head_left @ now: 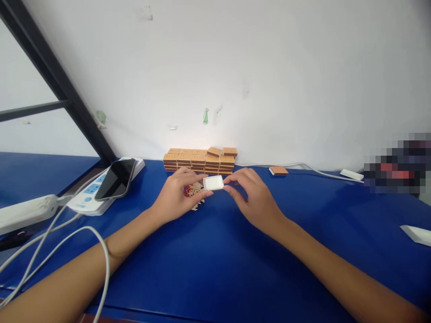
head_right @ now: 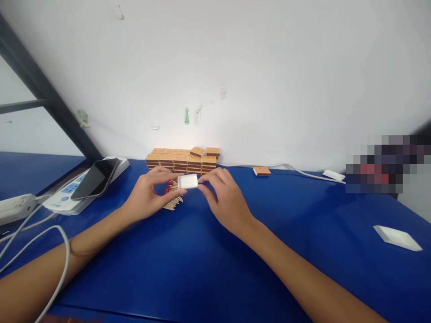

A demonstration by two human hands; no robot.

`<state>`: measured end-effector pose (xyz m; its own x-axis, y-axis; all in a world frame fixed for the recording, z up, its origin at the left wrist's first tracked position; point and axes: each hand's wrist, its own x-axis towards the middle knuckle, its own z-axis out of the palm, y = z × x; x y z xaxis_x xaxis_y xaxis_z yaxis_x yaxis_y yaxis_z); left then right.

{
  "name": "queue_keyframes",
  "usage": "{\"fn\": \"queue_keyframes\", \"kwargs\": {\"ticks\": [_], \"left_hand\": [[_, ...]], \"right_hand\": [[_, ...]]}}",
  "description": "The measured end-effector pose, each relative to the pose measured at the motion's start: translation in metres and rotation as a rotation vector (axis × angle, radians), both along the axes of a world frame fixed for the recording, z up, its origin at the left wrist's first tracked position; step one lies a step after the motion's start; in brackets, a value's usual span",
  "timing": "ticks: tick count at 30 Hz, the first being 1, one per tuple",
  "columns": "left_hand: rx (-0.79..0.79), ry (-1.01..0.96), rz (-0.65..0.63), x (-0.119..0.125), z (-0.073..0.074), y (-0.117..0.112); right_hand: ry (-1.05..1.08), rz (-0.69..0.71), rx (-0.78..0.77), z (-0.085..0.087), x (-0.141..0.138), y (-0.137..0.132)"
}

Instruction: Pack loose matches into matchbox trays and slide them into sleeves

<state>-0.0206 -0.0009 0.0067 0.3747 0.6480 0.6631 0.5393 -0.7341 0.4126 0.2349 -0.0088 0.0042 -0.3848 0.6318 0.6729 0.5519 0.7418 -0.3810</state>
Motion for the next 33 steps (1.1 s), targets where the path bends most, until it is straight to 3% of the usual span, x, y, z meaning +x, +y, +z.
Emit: {"fn": "queue_keyframes", "kwargs": {"ticks": [12, 16, 19, 22, 25, 29, 33], "left_hand": [[-0.028, -0.055, 0.052, -0.002, 0.0, 0.003], [0.049, -0.068, 0.218, -0.009, 0.0, 0.01], [0.105, -0.099, 0.337, -0.015, 0.0, 0.017], [0.118, -0.096, 0.355, -0.019, 0.0, 0.021], [0.121, -0.074, 0.353, -0.02, -0.001, 0.02], [0.118, -0.073, 0.353, -0.018, -0.002, 0.019], [0.101, -0.044, 0.301, -0.016, -0.002, 0.017]], "right_hand": [[-0.002, 0.035, 0.075, -0.008, -0.012, -0.005], [0.104, -0.013, 0.02, -0.01, -0.014, 0.009], [-0.01, 0.016, -0.12, -0.015, -0.018, 0.029], [-0.184, 0.1, -0.259, -0.019, -0.025, 0.049], [-0.286, 0.127, -0.292, -0.019, -0.032, 0.061], [-0.375, 0.113, -0.293, -0.015, -0.028, 0.064], [-0.385, 0.082, -0.322, -0.008, 0.001, 0.05]]}}
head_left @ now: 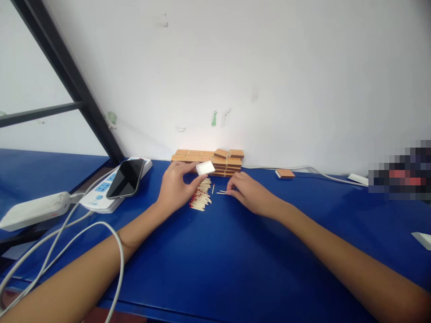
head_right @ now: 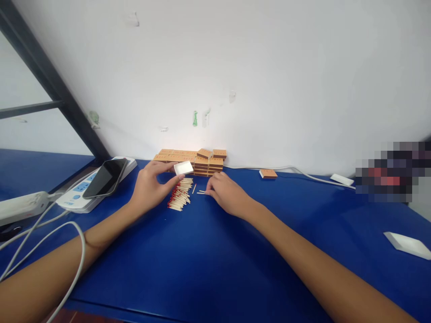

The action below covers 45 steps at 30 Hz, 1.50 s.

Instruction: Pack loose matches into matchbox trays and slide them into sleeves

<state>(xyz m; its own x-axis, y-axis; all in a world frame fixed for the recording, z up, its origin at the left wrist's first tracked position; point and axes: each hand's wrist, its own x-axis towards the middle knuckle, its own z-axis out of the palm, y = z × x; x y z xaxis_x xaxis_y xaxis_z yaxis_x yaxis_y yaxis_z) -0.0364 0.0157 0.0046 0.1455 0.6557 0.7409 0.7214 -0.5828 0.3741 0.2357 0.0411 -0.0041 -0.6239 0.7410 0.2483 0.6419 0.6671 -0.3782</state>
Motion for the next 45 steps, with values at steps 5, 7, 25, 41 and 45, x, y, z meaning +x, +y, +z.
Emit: {"fn": "queue_keyframes", "kwargs": {"ticks": [5, 7, 25, 41, 45], "left_hand": [[0.0, 0.094, -0.117, 0.009, -0.004, -0.009], [0.021, 0.113, -0.15, 0.012, -0.006, -0.012], [0.038, 0.113, -0.05, 0.003, -0.01, -0.001], [0.032, 0.153, -0.1, 0.012, -0.009, -0.01], [0.025, 0.154, -0.089, 0.01, -0.008, -0.007]], "right_hand": [[0.021, -0.105, -0.046, 0.002, 0.04, -0.024], [0.007, -0.133, -0.034, 0.001, 0.043, -0.028], [-0.099, -0.07, -0.097, 0.011, -0.023, -0.006], [0.011, -0.327, -0.309, 0.021, 0.01, -0.032], [0.016, -0.27, -0.2, 0.012, 0.003, -0.023]]}}
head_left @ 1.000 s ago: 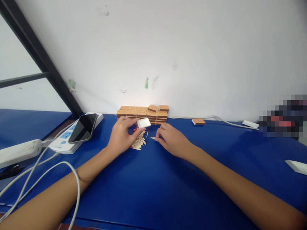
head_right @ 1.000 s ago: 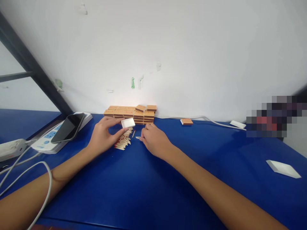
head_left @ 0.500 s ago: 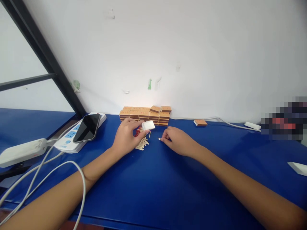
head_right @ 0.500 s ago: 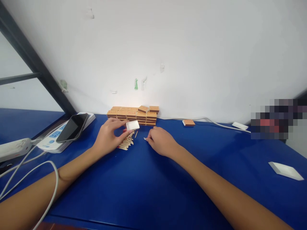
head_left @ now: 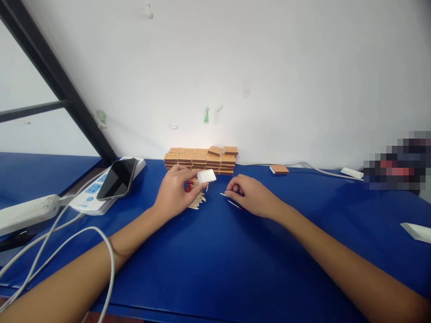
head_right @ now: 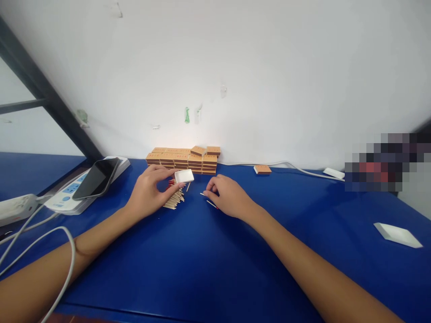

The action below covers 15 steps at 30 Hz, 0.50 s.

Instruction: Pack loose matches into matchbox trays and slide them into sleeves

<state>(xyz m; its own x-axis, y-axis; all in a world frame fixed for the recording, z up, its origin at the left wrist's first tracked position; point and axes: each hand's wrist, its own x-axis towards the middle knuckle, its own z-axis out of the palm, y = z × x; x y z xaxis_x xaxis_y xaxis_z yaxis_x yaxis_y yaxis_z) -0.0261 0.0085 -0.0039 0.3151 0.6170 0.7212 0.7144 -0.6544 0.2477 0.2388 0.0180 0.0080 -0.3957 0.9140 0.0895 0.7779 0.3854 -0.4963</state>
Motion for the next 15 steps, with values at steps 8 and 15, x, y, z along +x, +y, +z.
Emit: {"fn": "queue_keyframes", "kwargs": {"ticks": [8, 15], "left_hand": [[0.001, 0.01, -0.02, 0.002, -0.002, -0.002], [-0.008, 0.012, -0.049, 0.002, -0.001, -0.002]], "right_hand": [[-0.058, -0.072, -0.032, -0.004, -0.004, 0.003], [-0.03, -0.096, -0.151, 0.009, 0.007, -0.013]]}}
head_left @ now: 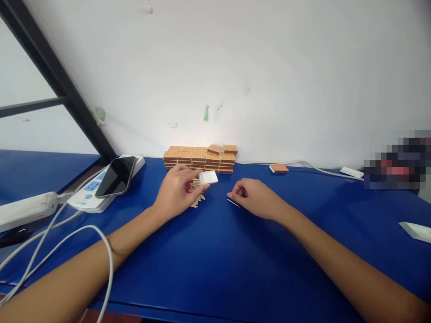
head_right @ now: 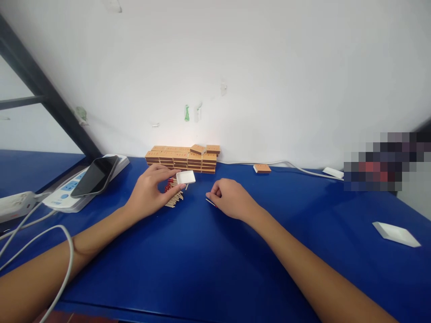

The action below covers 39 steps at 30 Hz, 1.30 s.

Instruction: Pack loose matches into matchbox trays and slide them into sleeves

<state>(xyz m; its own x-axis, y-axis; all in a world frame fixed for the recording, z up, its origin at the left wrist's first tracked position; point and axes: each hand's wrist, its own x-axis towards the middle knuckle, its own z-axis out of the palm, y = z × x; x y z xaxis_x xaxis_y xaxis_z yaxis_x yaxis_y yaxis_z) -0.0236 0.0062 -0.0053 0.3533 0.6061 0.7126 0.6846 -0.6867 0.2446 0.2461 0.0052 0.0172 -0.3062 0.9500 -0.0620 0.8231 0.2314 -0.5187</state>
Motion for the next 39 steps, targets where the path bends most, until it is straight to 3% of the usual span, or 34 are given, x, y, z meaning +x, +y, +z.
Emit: {"fn": "queue_keyframes", "kwargs": {"ticks": [7, 14, 16, 18, 21, 27, 31, 34, 39], "left_hand": [[0.013, 0.001, 0.032, 0.0, 0.001, 0.0], [0.03, 0.003, -0.007, 0.003, 0.001, -0.001], [0.02, 0.003, 0.0, 0.002, 0.001, -0.001], [0.008, 0.006, 0.004, 0.001, 0.001, -0.001], [0.013, 0.005, -0.01, 0.0, 0.0, 0.0], [-0.024, 0.017, -0.048, 0.001, -0.002, -0.001], [-0.026, 0.031, -0.098, 0.002, -0.003, -0.001], [-0.014, 0.057, -0.142, 0.003, -0.002, -0.002], [-0.009, 0.087, -0.198, 0.01, 0.0, -0.012]], "right_hand": [[-0.064, 0.023, 0.06, -0.005, -0.002, -0.008], [-0.206, -0.048, 0.028, 0.003, -0.005, -0.015], [-0.133, 0.039, 0.105, 0.004, 0.005, -0.011], [-0.012, 0.22, 0.129, 0.003, 0.016, -0.006], [0.081, 0.412, 0.023, 0.0, 0.028, 0.0], [0.062, 0.369, -0.009, -0.009, 0.035, 0.006], [0.112, 0.315, -0.009, -0.006, 0.034, 0.001], [0.218, 0.269, 0.103, 0.0, 0.025, -0.006], [0.239, 0.223, 0.438, -0.002, -0.001, -0.016]]}}
